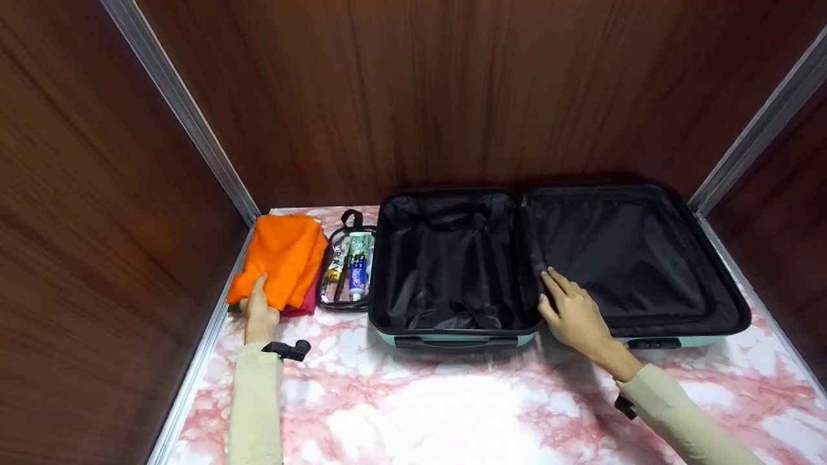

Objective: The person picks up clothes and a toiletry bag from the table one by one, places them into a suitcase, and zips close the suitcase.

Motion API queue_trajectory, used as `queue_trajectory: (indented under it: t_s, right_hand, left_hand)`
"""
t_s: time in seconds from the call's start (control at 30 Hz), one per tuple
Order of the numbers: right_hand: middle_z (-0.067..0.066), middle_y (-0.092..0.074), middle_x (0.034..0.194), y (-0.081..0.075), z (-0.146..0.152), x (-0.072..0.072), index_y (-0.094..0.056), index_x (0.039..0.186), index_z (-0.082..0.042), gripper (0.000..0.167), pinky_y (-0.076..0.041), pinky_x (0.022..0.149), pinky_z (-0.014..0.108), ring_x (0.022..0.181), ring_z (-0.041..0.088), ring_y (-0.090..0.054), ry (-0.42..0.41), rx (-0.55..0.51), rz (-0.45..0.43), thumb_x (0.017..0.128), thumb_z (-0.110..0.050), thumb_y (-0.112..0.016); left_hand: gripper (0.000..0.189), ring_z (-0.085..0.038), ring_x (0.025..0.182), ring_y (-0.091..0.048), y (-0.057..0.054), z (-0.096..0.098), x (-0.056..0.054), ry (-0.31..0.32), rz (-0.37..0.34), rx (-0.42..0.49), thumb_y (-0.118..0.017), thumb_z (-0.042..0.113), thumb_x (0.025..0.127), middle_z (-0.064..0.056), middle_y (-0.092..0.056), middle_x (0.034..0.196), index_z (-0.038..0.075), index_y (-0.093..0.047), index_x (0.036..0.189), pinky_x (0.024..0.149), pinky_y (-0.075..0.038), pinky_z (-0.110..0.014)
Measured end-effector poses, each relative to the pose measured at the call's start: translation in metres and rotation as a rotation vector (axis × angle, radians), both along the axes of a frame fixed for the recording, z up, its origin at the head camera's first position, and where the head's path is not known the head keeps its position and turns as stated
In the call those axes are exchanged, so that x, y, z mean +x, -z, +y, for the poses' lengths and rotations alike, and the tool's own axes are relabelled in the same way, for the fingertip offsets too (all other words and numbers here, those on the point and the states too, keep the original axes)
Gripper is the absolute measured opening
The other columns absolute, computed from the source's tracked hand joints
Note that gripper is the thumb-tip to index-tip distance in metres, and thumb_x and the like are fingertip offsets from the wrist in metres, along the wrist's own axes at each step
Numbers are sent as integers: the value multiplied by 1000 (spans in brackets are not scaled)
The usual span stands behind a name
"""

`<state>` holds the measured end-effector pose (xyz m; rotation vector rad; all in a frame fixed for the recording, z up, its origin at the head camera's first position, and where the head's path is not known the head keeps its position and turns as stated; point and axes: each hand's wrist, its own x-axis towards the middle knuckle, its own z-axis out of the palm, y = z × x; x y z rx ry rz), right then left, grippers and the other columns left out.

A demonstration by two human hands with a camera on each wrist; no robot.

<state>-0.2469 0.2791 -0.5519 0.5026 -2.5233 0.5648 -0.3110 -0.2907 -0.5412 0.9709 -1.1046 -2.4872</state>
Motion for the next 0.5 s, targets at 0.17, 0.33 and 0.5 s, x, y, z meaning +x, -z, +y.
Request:
queue_trajectory:
  t_s: [0.17,0.33,0.5]
  right_hand:
    - [24,-53,138,-1,-1,0,-55,137,4,46,-47,87,59,108,45,-58,-3,-9,-11,97,-19,-58]
    - [23,-52,139,-2,-2,1,-55,137,4,46,-46,89,59,110,46,-57,10,-9,-32,98,-20,-57]
    - [23,-53,139,-2,-2,1,-55,137,4,46,-46,89,58,110,45,-57,13,-13,-32,98,-20,-57]
  left_hand:
    - [31,-20,96,-49,2,1,-6,7,88,87,-56,14,92,-5,-44,112,9,-37,117,76,-50,-26]
    - [56,-20,113,-44,3,-2,-5,66,56,83,-58,23,98,-5,-38,133,16,-25,143,96,-44,-28]
    - [75,-18,115,-42,5,-3,-1,153,-6,29,-58,20,99,-3,-32,135,20,-6,153,103,-38,-26]
